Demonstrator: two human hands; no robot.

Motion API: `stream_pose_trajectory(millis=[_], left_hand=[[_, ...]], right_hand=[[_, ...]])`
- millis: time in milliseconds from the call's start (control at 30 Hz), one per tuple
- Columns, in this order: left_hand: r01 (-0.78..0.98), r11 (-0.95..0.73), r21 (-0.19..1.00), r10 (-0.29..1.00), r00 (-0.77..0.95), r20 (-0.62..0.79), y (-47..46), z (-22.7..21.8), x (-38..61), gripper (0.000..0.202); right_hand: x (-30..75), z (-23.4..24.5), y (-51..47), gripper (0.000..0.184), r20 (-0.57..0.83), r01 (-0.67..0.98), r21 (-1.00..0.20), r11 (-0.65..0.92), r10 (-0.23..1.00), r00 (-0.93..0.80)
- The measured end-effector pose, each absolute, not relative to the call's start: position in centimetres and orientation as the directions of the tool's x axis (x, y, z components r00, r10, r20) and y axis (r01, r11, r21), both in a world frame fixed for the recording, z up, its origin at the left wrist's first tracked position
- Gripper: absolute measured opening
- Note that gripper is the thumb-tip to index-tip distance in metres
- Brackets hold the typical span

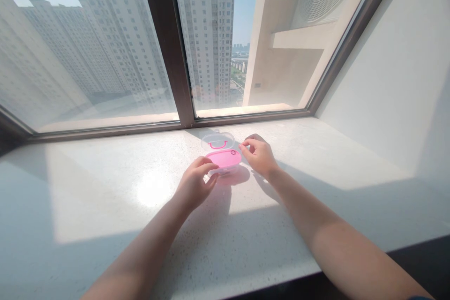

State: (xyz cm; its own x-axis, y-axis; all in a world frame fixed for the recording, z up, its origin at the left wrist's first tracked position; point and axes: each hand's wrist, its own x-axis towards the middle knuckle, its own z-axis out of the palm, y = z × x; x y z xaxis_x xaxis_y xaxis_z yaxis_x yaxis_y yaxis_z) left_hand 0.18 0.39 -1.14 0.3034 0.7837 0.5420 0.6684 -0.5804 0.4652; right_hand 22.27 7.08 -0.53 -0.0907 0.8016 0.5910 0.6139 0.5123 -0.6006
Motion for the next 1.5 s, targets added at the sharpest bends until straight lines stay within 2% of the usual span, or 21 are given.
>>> stream_pose_trajectory(millis=[267, 400, 467, 567, 633, 833, 1400, 1500], left_hand=[[0.690, -0.549, 0.472, 0.799, 0.265, 0.540, 0.4, -0.6, -0.2, 0.019], [0.762, -0.399, 0.509, 0.815, 0.041, 0.578, 0.8, 0.6, -2.1, 0.019], [0.800, -0.304, 0.518, 0.845, -0.025, 0.535, 1.2, 1.1, -3.3, 0.019], [0.857, -0.197, 0.476, 0.942, 0.031, 0.334, 1.8, 0.9, -4.6, 0.014], [0.856, -0.199, 0.477, 0.969, 0.098, 0.229, 2.0, 0.2, -4.9, 0.012], [0.854, -0.255, 0.454, 0.965, 0.251, 0.071, 2.1, -1.6, -4.0, 0.015], [0.885, -0.273, 0.378, 0.957, 0.290, 0.011, 1.6, -2.0, -3.1, 0.017], [0.894, -0.243, 0.376, 0.968, 0.251, 0.028, 1.6, -1.5, -3.1, 0.017]], right_hand=[[22.4, -1.0, 6.6, 0.019, 0.573, 0.517, -0.663, 0.541, 0.811, -0.114], [22.3, -0.9, 6.4, 0.018, 0.623, 0.532, -0.647, 0.546, 0.781, -0.044], [22.3, -0.8, 6.3, 0.018, 0.648, 0.545, -0.635, 0.547, 0.762, -0.010], [22.3, -0.8, 6.2, 0.018, 0.648, 0.532, -0.642, 0.552, 0.761, -0.008], [22.3, -0.8, 6.1, 0.017, 0.645, 0.515, -0.647, 0.562, 0.764, -0.024], [21.9, -0.6, 5.7, 0.014, 0.670, 0.469, -0.633, 0.616, 0.739, -0.066], [21.7, 0.0, 5.1, 0.015, 0.660, 0.431, -0.650, 0.625, 0.746, -0.087], [21.7, 0.1, 5.1, 0.016, 0.651, 0.446, -0.655, 0.610, 0.755, -0.078]])
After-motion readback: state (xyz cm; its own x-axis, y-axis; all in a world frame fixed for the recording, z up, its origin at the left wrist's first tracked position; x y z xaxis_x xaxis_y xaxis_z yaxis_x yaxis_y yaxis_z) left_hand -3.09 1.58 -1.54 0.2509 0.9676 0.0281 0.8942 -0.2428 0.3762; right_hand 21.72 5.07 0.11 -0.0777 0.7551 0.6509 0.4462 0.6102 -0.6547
